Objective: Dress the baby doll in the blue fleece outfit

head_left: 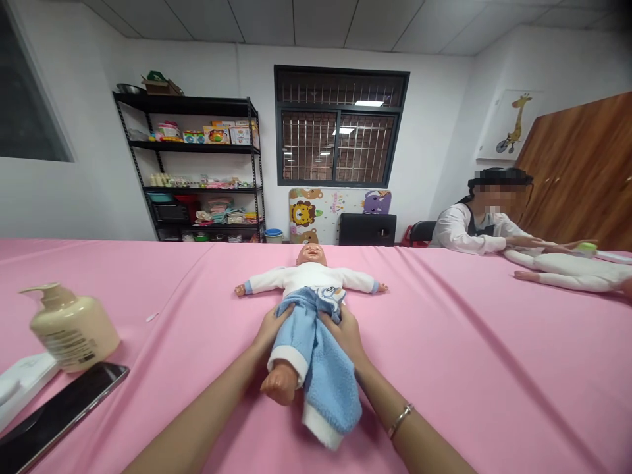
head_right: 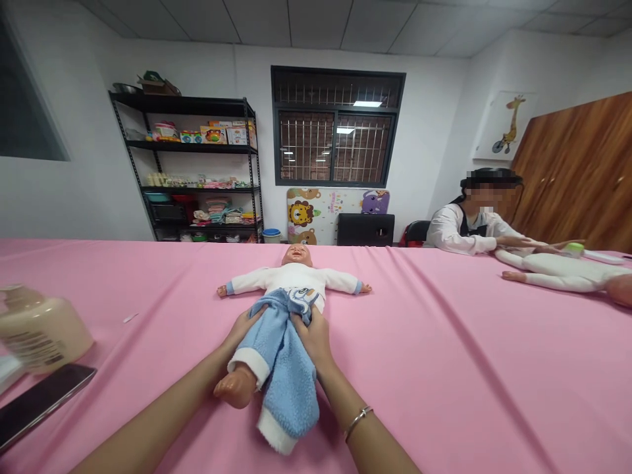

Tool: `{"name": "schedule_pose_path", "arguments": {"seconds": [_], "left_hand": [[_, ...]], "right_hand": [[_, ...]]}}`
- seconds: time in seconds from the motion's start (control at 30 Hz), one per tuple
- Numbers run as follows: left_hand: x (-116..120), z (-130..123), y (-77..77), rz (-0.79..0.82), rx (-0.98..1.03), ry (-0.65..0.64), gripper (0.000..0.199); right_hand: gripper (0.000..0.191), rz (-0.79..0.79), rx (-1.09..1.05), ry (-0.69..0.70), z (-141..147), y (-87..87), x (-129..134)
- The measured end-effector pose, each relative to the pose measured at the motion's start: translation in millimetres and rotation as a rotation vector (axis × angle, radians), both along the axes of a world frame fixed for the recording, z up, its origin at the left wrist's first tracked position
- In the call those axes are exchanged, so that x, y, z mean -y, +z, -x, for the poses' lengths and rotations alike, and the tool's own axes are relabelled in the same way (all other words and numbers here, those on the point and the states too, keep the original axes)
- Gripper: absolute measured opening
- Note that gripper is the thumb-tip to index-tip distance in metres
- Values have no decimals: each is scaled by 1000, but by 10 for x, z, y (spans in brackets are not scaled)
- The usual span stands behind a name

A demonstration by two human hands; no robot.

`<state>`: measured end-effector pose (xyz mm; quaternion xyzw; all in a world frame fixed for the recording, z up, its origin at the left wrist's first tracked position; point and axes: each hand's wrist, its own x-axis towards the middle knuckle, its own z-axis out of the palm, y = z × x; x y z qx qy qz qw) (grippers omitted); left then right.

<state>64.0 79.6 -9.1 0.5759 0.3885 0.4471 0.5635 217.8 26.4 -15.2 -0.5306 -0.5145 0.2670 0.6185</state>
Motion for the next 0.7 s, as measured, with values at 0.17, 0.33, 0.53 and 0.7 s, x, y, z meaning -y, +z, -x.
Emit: {"name": "schedule_pose_path", "arguments": {"seconds": [0.17, 0.33, 0.53, 0.7], "left_hand": [[-219, 275, 13, -262, -383, 310, 59], [-224, 478, 228, -245, -721, 195, 55], [44, 275, 246, 201, -250, -322, 50], [69, 199, 212, 351, 67, -353, 30]], "right_hand": [[41, 19, -82, 41, -49, 32, 2], [40, -3, -83, 93, -16, 59, 15], [47, -81, 127, 330, 65, 111, 121], [45, -53, 441, 313, -28, 193, 190]]}}
